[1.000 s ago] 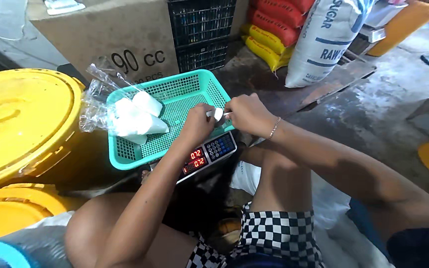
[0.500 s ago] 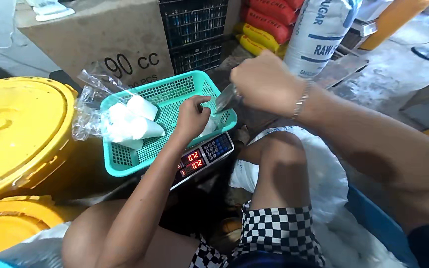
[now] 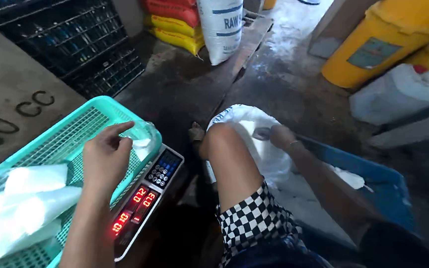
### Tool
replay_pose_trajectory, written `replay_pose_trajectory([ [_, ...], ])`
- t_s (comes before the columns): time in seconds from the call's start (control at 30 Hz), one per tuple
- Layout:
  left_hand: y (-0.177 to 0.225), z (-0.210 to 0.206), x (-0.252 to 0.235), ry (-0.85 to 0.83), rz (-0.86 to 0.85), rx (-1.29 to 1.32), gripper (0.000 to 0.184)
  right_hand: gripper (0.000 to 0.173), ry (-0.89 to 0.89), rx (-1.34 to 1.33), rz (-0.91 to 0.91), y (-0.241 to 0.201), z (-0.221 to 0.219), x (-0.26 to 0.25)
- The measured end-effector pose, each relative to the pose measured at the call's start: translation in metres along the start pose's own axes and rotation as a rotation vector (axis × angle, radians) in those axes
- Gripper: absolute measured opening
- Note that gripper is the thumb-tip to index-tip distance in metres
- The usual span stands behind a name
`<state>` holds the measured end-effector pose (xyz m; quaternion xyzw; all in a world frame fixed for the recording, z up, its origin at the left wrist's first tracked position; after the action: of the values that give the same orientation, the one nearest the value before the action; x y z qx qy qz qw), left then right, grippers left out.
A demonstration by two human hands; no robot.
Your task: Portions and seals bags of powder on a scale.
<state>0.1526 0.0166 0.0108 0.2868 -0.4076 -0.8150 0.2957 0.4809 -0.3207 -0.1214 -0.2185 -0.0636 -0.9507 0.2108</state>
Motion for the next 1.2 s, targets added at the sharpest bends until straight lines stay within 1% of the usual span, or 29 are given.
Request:
replay_pose_trajectory([
  [0.1, 0.002, 0.0, -0.002, 0.035, 0.03, -0.061, 0.033, 0.039, -0.071, -0.059, -0.019, 0.001, -0.059, -0.03],
  [0.17, 0.004, -0.004, -0.003, 0.025, 0.046, -0.107, 0.028, 0.039, -0.03, -0.13, -0.026, -0.01, -0.085, -0.061],
  [0.3, 0.012, -0.012, -0.001, 0.027, 0.015, -0.217, 0.026, 0.039, 0.032, -0.107, -0.009, -0.032, -0.11, -0.12],
  [0.37, 0.014, -0.014, 0.0, 0.034, 0.018, -0.257, 0.024, 0.039, 0.044, -0.116, -0.01, -0.031, -0.114, -0.133],
  [0.47, 0.015, -0.015, 0.003, 0.04, 0.017, -0.29, 0.023, 0.042, 0.039, -0.182, -0.051, -0.021, -0.117, -0.12],
  [0.63, 0.017, -0.016, 0.001, 0.031, 0.019, -0.331, 0.024, 0.026, 0.152, -0.422, -0.025, -0.009, -0.115, -0.086],
  [0.83, 0.018, -0.016, 0.001, 0.03, 0.013, -0.338, 0.024, 0.024, 0.196, -0.558, 0.002, -0.005, -0.116, -0.058],
  [0.97, 0.019, -0.015, 0.001, 0.046, -0.011, -0.371, 0.022, 0.023, 0.228, -0.605, 0.031, 0.003, -0.111, -0.054],
  [1.1, 0.019, -0.012, -0.001, 0.037, -0.032, -0.381, 0.022, 0.024, 0.202, -0.635, 0.037, 0.012, -0.103, -0.055],
  [1.2, 0.02, -0.011, -0.001, 0.031, -0.011, -0.366, 0.023, 0.025, 0.197, -0.648, 0.05, 0.016, -0.091, -0.055],
])
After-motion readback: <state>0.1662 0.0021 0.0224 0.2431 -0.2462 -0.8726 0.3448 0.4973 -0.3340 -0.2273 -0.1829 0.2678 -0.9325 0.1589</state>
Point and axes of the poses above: each hand's wrist, its own x-axis away from the middle knuckle, its own z-axis out of the back of the hand, y = z × x, the point moved 6 cm from there along -x, towards the middle knuckle, and after that the axes turned 9 degrees about x, right-handed, at the moved point
